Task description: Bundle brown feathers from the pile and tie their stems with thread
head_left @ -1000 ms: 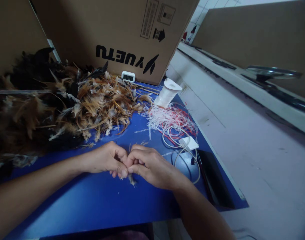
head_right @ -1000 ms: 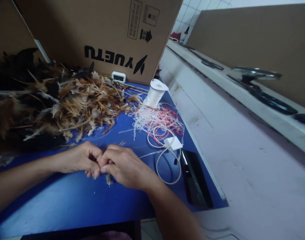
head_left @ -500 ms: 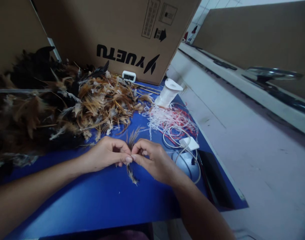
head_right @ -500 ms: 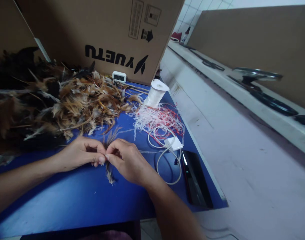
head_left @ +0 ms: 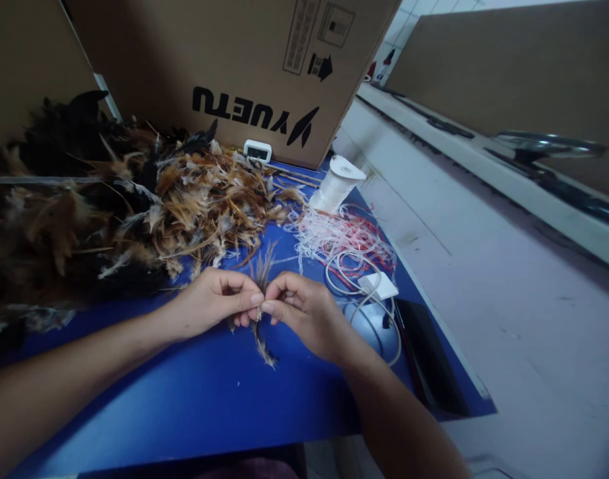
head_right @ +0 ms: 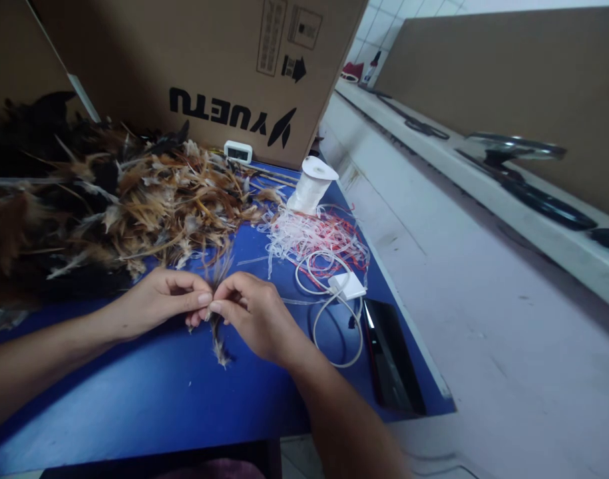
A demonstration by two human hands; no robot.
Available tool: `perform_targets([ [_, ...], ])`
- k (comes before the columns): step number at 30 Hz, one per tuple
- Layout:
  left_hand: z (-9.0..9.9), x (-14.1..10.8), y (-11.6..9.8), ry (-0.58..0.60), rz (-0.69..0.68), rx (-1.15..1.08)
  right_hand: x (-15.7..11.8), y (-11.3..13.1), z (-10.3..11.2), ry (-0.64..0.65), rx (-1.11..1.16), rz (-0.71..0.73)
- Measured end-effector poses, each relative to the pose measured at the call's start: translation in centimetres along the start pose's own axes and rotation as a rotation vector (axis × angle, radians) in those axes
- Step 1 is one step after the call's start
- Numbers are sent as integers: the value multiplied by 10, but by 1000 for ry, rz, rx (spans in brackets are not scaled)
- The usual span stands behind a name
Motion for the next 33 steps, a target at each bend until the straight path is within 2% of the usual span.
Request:
perform_targets([
  [9,1,-1,-6,-2,-45,-80,4,-2,-4,81,350,-42],
  [14,3,-1,-8,-28,-71,-91,2,0,-4,80,423,-56],
  [24,2,-2,-3,-24,-44,-46,4,-1,-4,-26,279,-31],
  [29,1,-1,-3,-13,-18,-109,1,3,-2,-65,57,-2],
  [33,2,0,-1,-4,10,-167,-2,13,0,-96,-191,115],
])
Point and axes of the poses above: each hand's wrist, its own x-axis towards the middle knuckle, its own z-axis out of the back of the hand, y = z × x, the point moved 7 cm from there along x, towards the middle knuckle, and after that the axes turned 4 degrees about y, right-handed, at the moved point
